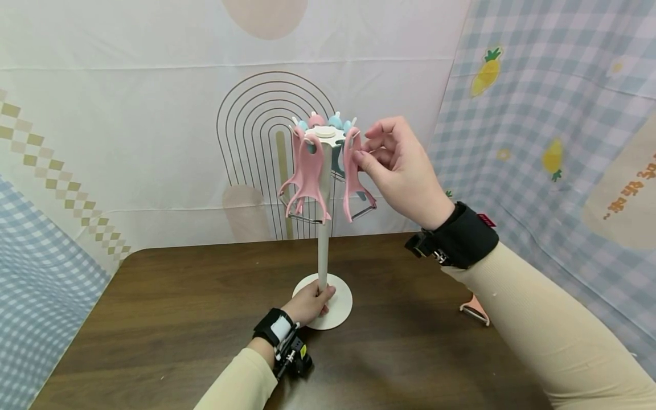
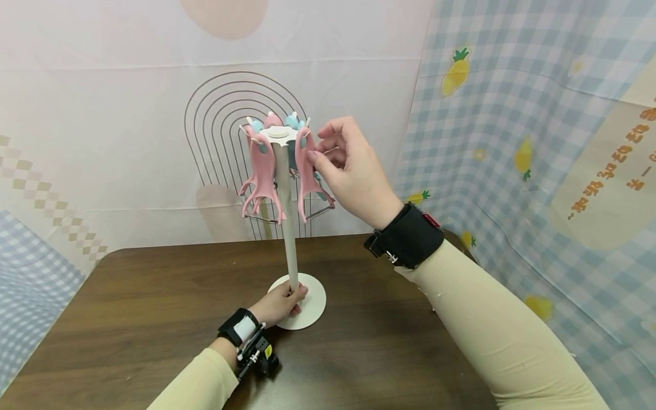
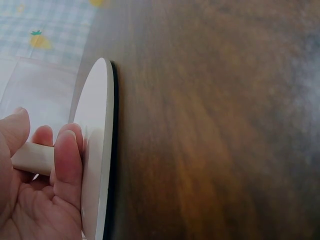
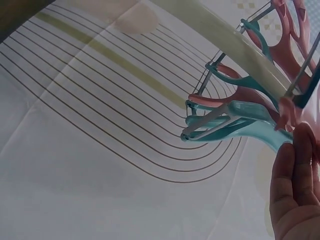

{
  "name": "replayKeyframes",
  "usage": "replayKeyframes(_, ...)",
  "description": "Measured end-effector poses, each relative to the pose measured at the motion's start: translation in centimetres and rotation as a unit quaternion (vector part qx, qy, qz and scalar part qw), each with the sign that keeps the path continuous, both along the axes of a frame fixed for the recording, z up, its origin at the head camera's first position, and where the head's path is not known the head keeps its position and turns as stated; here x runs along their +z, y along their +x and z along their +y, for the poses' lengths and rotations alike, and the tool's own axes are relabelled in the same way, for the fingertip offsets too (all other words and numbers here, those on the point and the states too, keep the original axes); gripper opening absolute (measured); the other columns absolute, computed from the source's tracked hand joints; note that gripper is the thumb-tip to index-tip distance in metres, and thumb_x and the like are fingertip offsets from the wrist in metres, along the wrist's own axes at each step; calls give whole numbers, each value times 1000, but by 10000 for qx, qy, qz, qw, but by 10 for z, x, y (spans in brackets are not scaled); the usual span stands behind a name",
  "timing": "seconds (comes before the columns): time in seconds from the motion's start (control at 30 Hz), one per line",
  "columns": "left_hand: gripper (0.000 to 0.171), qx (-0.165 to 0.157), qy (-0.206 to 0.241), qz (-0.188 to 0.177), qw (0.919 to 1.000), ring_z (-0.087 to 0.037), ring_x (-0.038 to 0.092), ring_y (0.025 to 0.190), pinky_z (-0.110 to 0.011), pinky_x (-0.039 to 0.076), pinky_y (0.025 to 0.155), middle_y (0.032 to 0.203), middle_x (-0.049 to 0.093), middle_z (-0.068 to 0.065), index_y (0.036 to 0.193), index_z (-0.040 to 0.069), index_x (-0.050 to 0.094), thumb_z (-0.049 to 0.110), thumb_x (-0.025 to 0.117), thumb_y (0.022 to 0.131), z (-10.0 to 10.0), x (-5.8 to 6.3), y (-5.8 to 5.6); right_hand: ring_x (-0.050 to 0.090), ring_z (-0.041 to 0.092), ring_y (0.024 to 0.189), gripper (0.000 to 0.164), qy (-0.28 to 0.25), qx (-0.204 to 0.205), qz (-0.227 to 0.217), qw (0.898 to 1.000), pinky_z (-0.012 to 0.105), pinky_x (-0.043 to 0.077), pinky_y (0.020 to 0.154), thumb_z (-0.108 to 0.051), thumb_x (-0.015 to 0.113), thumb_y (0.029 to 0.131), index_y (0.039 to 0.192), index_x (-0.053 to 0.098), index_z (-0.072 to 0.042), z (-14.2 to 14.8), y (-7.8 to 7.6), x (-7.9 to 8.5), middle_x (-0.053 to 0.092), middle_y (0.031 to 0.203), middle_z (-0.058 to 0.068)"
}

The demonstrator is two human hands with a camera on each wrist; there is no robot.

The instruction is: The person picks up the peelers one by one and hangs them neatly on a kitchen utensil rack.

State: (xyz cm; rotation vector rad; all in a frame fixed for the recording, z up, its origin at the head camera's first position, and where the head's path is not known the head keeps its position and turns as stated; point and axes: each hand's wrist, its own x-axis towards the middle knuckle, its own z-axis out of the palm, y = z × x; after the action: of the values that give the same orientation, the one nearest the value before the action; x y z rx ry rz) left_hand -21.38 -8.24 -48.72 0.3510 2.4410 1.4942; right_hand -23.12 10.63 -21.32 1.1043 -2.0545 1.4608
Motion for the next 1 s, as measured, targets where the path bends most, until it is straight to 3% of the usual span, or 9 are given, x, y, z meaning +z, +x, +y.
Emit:
replayKeyframes(0.37,30,-5,16,-26,10000,-16,55,63,-31,44,59,68,57,-7,99,2,53,31,47,103,0,1,0,66,17,78,33,263,-249,206,9991,26,48,64,-3,63,93,113,38,6,4,-2,-4,60,90,9)
replayKeyframes(0.67,30,-29,2,54,10000,-16,56,63,-31,45,60,68,57,-7,98,2,53,31,47,103,-1,-1,0,65,16,79,30,524,-579,255,9966,28,41,59,-7,63,95,114,42,0,15,-6,-11,62,91,4)
replayKeyframes(0.87,30,-67,18,165,9998,-16,56,63,-31,44,60,68,57,-7,98,2,52,31,47,104,-2,-4,-1,63,17,80,31,848,-875,143,9924,25,45,65,-9,63,95,117,43,0,33,-13,-27,62,91,6)
replayKeyframes(1.0,30,-47,2,156,9999,-16,57,63,-31,45,61,67,57,-7,99,3,53,32,46,104,-1,-5,-2,62,17,82,34,1323,-1260,-158,9830,23,47,69,-15,63,95,121,45,-3,51,-19,-47,62,96,7)
